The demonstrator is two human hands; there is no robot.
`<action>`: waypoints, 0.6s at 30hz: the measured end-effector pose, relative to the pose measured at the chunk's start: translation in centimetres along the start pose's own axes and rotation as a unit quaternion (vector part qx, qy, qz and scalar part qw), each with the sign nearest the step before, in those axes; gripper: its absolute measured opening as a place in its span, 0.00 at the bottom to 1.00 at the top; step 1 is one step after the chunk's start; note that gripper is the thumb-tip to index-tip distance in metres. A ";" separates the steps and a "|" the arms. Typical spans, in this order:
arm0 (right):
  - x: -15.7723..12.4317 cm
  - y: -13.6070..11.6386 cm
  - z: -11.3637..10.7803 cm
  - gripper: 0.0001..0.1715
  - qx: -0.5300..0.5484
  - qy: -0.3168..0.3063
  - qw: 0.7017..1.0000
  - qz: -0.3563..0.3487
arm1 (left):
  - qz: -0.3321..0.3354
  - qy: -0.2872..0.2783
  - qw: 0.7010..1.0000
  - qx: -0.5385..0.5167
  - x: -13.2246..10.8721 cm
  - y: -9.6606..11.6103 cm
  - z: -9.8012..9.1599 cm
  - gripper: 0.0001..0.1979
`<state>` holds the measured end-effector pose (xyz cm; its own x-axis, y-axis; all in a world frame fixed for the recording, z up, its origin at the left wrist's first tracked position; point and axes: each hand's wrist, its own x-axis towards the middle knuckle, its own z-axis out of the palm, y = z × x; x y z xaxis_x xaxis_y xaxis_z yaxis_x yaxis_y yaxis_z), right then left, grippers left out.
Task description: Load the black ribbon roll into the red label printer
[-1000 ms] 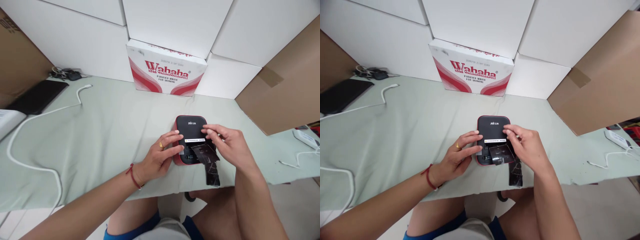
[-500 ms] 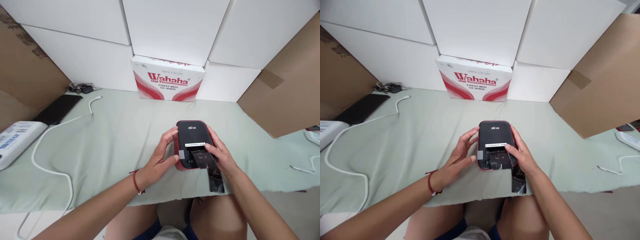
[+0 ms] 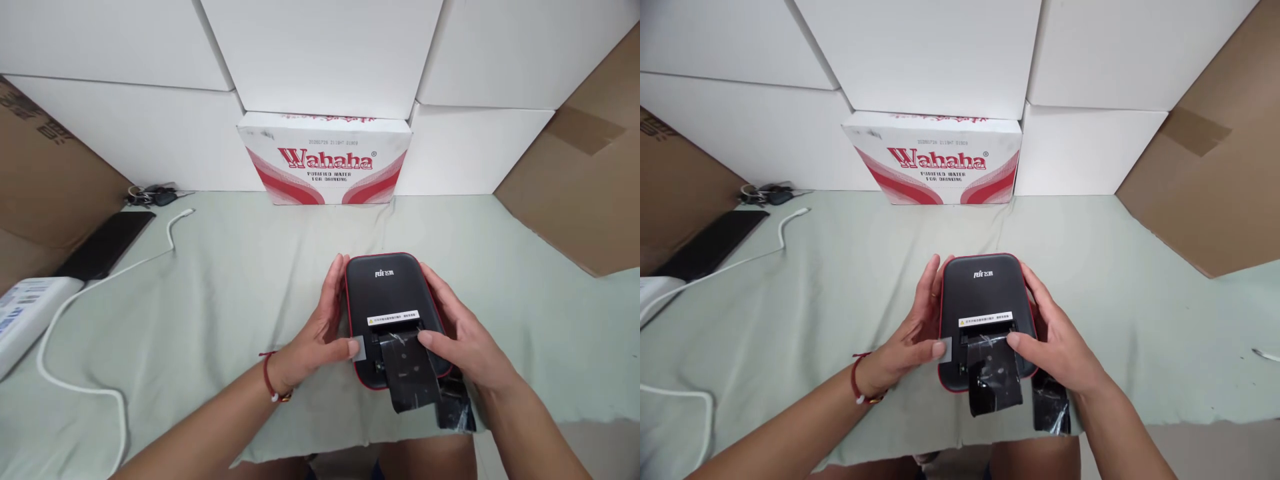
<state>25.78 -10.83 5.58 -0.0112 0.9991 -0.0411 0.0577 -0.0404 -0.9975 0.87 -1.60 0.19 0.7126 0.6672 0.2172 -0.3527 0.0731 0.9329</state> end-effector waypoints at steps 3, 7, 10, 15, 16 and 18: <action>-0.6 0.1 0.0 0.48 -0.082 0.041 0.995 -0.041 | -0.009 0.000 1.000 -0.002 -0.1 0.3 0.0 0.56; -0.7 0.7 -0.2 0.31 -0.181 0.042 0.978 -0.098 | -0.025 -0.007 0.999 -0.032 0.1 0.6 -0.1 0.57; -0.4 0.7 -0.2 0.26 -0.215 0.046 0.966 -0.134 | -0.039 -0.016 0.997 -0.060 0.2 0.9 0.1 0.56; -1.1 -0.5 0.3 0.21 -0.305 0.067 0.913 -0.261 | -0.054 -0.010 0.997 -0.047 0.1 1.1 0.3 0.57; -1.4 -0.8 0.5 0.19 -0.329 0.062 0.891 -0.305 | -0.059 -0.005 0.998 -0.034 0.0 1.0 0.3 0.58; -2.0 -1.2 1.1 0.15 -0.368 0.051 0.842 -0.392 | -0.067 0.002 0.998 -0.014 -0.2 0.8 0.3 0.60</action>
<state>24.63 -12.77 6.84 -0.2498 0.7118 0.6565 0.6751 0.6141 -0.4089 0.63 -1.85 1.00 0.7513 0.6538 0.0901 -0.2712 0.1814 0.9453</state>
